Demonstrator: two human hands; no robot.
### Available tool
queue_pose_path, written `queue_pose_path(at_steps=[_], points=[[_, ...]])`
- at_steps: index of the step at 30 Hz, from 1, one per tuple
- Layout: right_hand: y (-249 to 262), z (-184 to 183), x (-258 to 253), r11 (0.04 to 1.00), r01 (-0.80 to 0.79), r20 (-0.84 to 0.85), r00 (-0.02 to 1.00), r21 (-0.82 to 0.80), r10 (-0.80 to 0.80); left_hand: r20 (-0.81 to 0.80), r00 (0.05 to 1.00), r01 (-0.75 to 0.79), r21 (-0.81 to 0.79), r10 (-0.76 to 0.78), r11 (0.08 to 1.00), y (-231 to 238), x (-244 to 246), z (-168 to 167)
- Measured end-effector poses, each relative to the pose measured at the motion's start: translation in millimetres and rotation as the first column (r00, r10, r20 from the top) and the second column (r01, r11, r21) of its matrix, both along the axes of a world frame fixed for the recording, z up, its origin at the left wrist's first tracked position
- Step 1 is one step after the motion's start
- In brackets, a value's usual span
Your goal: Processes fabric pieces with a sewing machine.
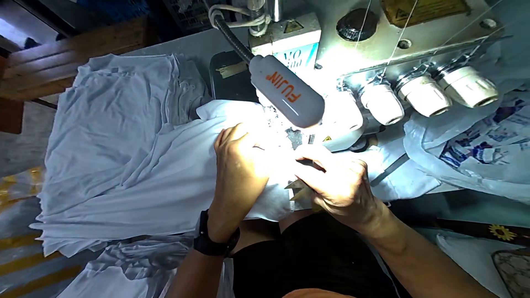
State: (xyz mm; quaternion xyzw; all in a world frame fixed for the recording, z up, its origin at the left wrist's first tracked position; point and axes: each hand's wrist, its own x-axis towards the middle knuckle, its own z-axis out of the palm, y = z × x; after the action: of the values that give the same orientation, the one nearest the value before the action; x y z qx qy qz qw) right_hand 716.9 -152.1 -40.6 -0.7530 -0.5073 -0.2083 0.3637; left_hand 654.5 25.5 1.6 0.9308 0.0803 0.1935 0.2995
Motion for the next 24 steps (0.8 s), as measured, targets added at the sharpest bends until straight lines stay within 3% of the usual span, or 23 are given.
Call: queue_pose_path(at_steps=[11,24], points=[[0.8,-5.2,0.2,0.998,0.000,-0.027,1.000,0.055,0.002,0.044,0.999,-0.010,-0.025,0.011,1.000,0.6,1.1,-2.5],[2.0,-7.5,0.3,1.000,0.005,0.057,0.998,0.005,-0.006,0.078,0.996,-0.038,-0.008,0.038,0.999,-3.0,2.8,-4.8]])
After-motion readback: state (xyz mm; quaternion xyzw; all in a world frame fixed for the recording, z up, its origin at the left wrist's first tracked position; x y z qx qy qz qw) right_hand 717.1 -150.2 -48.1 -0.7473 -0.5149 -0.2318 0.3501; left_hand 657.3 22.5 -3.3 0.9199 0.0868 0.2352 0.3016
